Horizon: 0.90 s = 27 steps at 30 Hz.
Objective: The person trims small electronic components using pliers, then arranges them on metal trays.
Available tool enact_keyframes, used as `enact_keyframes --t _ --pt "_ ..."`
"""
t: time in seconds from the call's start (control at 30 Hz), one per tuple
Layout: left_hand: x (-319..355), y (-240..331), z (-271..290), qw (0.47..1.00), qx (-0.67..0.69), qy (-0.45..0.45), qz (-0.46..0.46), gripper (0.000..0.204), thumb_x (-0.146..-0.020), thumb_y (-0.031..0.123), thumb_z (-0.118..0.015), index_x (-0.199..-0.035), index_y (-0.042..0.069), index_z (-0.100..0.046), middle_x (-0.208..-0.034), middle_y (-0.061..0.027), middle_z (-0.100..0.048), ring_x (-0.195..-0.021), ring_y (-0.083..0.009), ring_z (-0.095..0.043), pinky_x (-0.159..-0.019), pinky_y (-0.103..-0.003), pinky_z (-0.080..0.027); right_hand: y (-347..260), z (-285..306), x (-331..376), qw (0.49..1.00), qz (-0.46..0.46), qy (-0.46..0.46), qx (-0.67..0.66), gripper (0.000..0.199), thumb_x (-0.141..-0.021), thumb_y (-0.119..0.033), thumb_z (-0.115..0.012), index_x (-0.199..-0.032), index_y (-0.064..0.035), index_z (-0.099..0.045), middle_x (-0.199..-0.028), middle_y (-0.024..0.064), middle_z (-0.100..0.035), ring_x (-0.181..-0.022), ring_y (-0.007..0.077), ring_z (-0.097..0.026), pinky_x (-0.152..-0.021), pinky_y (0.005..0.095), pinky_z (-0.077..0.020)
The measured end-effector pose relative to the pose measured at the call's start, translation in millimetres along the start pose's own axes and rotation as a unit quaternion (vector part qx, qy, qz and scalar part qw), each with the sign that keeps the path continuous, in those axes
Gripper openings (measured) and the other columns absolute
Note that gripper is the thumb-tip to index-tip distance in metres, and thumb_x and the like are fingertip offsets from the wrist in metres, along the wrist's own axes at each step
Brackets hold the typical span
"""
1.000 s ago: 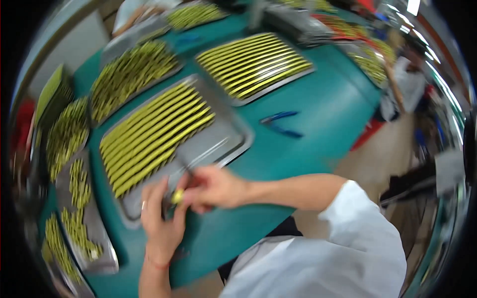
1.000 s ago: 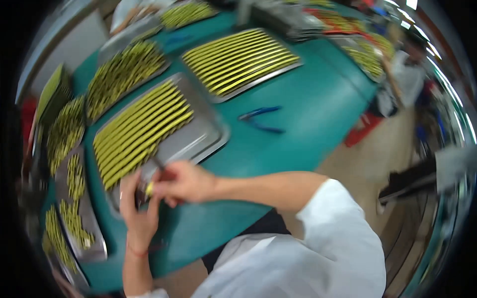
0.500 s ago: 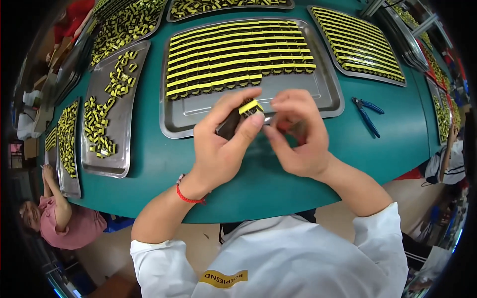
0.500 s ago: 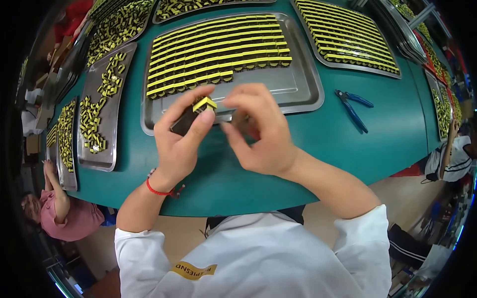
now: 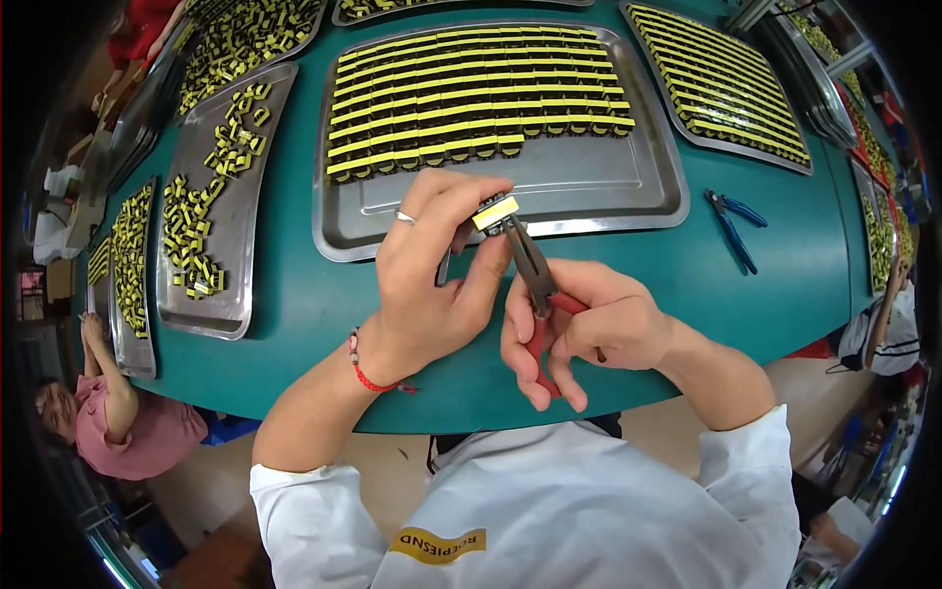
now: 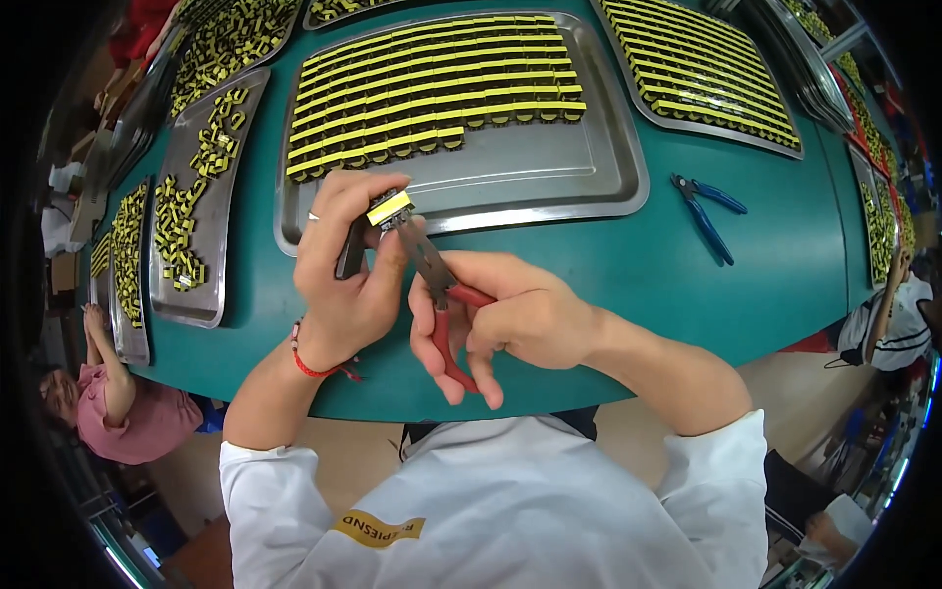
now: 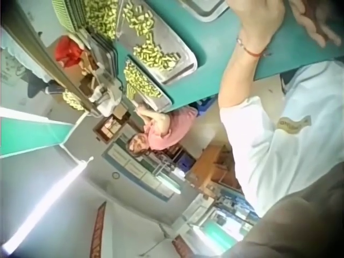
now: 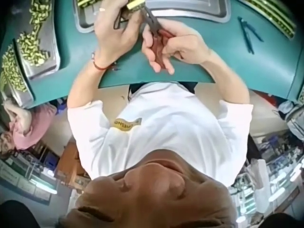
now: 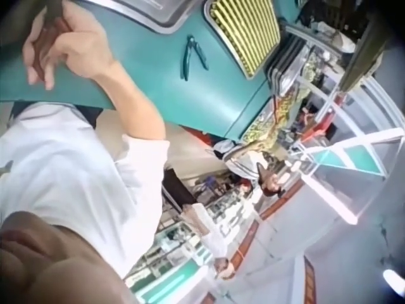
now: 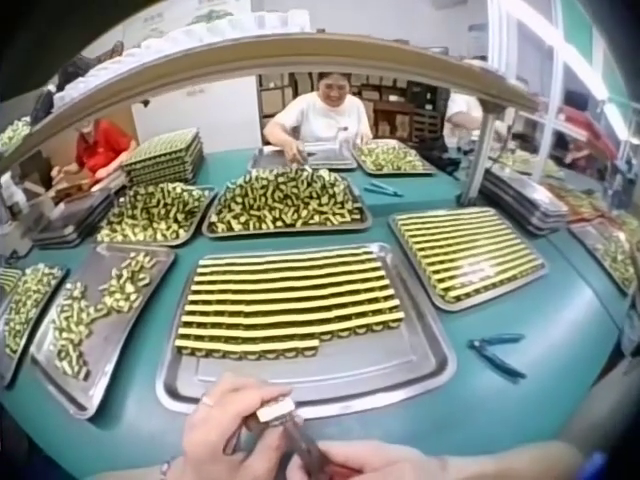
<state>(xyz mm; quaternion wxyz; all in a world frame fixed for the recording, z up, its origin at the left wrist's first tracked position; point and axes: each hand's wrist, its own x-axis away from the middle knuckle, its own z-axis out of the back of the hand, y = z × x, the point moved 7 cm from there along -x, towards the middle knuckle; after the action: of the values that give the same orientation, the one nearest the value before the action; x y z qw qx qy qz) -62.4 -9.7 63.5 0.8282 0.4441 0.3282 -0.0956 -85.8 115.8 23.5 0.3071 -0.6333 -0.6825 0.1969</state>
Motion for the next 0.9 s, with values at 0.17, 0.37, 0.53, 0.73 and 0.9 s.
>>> enact_keyframes --t 0.17,0.37,0.53,0.73,0.9 --pt "0 5 -2 0.999 -0.029 0.0 -0.022 0.029 -0.082 -0.008 -0.063 -0.111 -0.005 -0.062 -0.098 -0.0122 -0.059 -0.077 -0.0144 -0.055 -0.056 -0.021 -0.044 -1 5 -2 0.997 -0.003 0.06 0.049 0.032 -0.067 0.008 -0.039 -0.097 0.0016 -0.047 -0.084 0.0198 -0.059 -0.066 0.0289 -0.063 -0.041 0.0305 -0.0454" --pt "4 -1 -4 0.999 0.032 -0.019 0.023 0.028 -0.081 -0.01 -0.062 -0.109 -0.007 -0.062 -0.097 -0.0146 -0.06 -0.081 -0.0177 -0.059 -0.06 -0.023 -0.048 5 9 -1 0.995 -0.018 0.073 0.059 0.026 -0.068 0.008 -0.04 -0.092 0.0009 -0.048 -0.077 0.0166 -0.058 -0.058 0.0233 -0.059 -0.039 0.0266 -0.0301" --pt "0 -2 -2 1.0 -0.007 -0.018 -0.012 0.03 -0.081 -0.013 -0.059 -0.11 -0.008 -0.061 -0.101 -0.016 -0.061 -0.083 -0.0182 -0.06 -0.061 -0.023 -0.05 -1 7 -3 0.994 0.007 0.107 0.036 0.027 -0.066 0.008 -0.04 -0.091 0.0006 -0.048 -0.073 0.0159 -0.056 -0.056 0.0227 -0.058 -0.04 0.0261 -0.0258" --pt "4 -6 -2 1.0 0.005 0.016 -0.001 0.039 -0.07 -0.014 -0.068 -0.106 -0.001 -0.064 -0.091 -0.0088 -0.061 -0.064 -0.0125 -0.052 -0.051 -0.023 -0.041 7 8 -3 0.997 -0.008 0.056 0.058 0.03 -0.067 0.008 -0.04 -0.096 0.0024 -0.046 -0.08 0.0194 -0.06 -0.061 0.0293 -0.063 -0.042 0.0295 -0.0439" --pt "7 -9 2 0.998 0.022 0.054 0.002 0.037 -0.07 -0.012 -0.071 -0.105 -0.001 -0.062 -0.087 -0.0081 -0.061 -0.063 -0.0113 -0.05 -0.05 -0.023 -0.039 5 1 -1 0.998 -0.031 0.05 0.031 0.031 -0.068 0.004 -0.042 -0.098 0.0034 -0.047 -0.087 0.0211 -0.061 -0.073 0.0349 -0.067 -0.054 0.0367 -0.0595"
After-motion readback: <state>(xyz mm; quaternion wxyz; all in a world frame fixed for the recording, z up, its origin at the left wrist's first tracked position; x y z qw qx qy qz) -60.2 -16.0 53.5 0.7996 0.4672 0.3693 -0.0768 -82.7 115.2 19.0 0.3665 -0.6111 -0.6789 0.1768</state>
